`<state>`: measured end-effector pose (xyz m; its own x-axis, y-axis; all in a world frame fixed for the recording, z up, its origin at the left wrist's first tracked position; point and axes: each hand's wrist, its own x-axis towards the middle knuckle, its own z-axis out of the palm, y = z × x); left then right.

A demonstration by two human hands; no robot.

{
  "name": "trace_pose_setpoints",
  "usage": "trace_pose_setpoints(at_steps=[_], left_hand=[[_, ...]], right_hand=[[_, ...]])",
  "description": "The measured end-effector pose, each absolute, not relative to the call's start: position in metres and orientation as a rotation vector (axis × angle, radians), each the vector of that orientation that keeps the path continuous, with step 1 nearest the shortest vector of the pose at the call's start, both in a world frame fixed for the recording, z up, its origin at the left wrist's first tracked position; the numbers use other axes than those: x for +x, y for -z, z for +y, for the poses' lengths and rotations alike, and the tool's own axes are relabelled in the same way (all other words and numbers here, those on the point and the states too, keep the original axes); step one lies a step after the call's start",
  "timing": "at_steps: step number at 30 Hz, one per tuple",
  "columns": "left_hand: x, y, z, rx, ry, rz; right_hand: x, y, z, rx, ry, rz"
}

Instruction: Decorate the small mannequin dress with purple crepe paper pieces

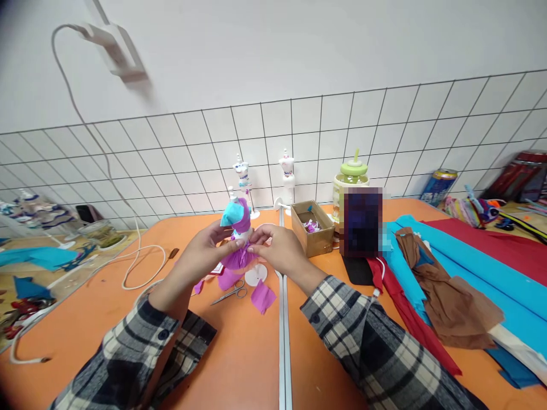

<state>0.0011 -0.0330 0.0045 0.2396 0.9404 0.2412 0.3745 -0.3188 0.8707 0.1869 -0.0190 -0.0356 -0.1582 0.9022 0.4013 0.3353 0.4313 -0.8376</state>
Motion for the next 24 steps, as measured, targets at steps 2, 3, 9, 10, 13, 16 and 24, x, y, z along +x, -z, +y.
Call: trace_pose_setpoints(at_steps=[2, 3, 9, 10, 13, 16, 24], left_hand=[[0.003, -0.005, -0.034, 1.796, -1.039, 1.201], [0.003, -0.006, -0.035, 1.784, -1.035, 1.187], [0.006, -0.012, -0.039, 1.824, -1.042, 1.207], [0.006, -0.012, -0.04, 1.835, -1.041, 1.194], [0.005, -0.013, -0.04, 1.882, -1.022, 1.132], [0.006, -0.012, -0.041, 1.926, -1.021, 1.144], [0.005, 0.0, -0.033, 2.004, -1.155, 1.289]], right_hand=[[0.186, 0.036, -0.019, -1.082, -0.728, -1.707], [0.186, 0.036, -0.019, -1.088, -0.715, -1.708], [0.189, 0.033, -0.019, -1.109, -0.713, -1.734], [0.189, 0.033, -0.019, -1.091, -0.76, -1.736], [0.191, 0.032, -0.018, -1.032, -0.885, -1.739], [0.192, 0.031, -0.018, -1.018, -0.886, -1.754], [0.191, 0.029, -0.026, -1.07, -0.623, -1.842]])
